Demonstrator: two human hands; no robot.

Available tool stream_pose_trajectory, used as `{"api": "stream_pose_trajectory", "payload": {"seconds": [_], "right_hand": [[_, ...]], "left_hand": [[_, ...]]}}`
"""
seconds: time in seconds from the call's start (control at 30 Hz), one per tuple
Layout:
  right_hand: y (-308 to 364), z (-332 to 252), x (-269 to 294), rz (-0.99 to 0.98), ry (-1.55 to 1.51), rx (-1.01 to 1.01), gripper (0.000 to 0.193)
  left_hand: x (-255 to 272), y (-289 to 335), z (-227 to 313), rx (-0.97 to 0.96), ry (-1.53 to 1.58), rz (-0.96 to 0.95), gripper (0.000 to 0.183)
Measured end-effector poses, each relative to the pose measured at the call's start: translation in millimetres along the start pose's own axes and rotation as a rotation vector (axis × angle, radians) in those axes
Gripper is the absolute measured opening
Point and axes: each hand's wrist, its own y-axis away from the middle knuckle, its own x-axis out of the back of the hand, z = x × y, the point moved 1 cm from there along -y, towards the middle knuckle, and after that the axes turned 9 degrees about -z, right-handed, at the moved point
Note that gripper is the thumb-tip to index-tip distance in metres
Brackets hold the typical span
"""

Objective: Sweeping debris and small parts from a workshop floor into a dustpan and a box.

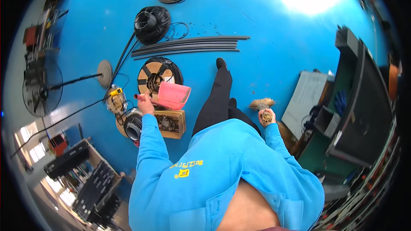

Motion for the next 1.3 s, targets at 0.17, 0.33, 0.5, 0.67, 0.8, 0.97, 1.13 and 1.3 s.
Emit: {"api": "stream_pose_trajectory", "payload": {"seconds": [0.17,0.33,0.5,0.67,0.8,0.97,1.13,1.3], "right_hand": [[-53,-56,-78,-0.006,-0.043,0.014,0.022],[-59,-99,-185,0.087,0.395,0.065,0.029],[-81,-133,-289,0.186,0.791,0.125,0.037],[-114,-167,-378,0.224,1.081,0.123,0.046],[-161,-212,-432,0.174,1.214,0.017,0.057],[-244,-272,-495,0.134,1.438,0.019,0.064],[-318,-348,-576,0.094,1.510,0.003,0.064],[-335,-384,-654,0.044,1.465,0.019,0.062]], "left_hand": [[-19,-43,3,0.046,0.002,0.096,0.035],[-36,-73,14,0.171,0.058,0.174,0.036],[-49,-111,7,0.257,0.149,0.268,0.035],[-81,-151,38,0.302,0.227,0.353,0.035],[-108,-176,100,0.286,0.330,0.410,0.033],[-130,-187,73,0.243,0.402,0.563,0.033],[-179,-185,143,0.556,0.495,0.789,0.041],[-224,-223,196,0.706,0.616,0.971,0.045]]}}
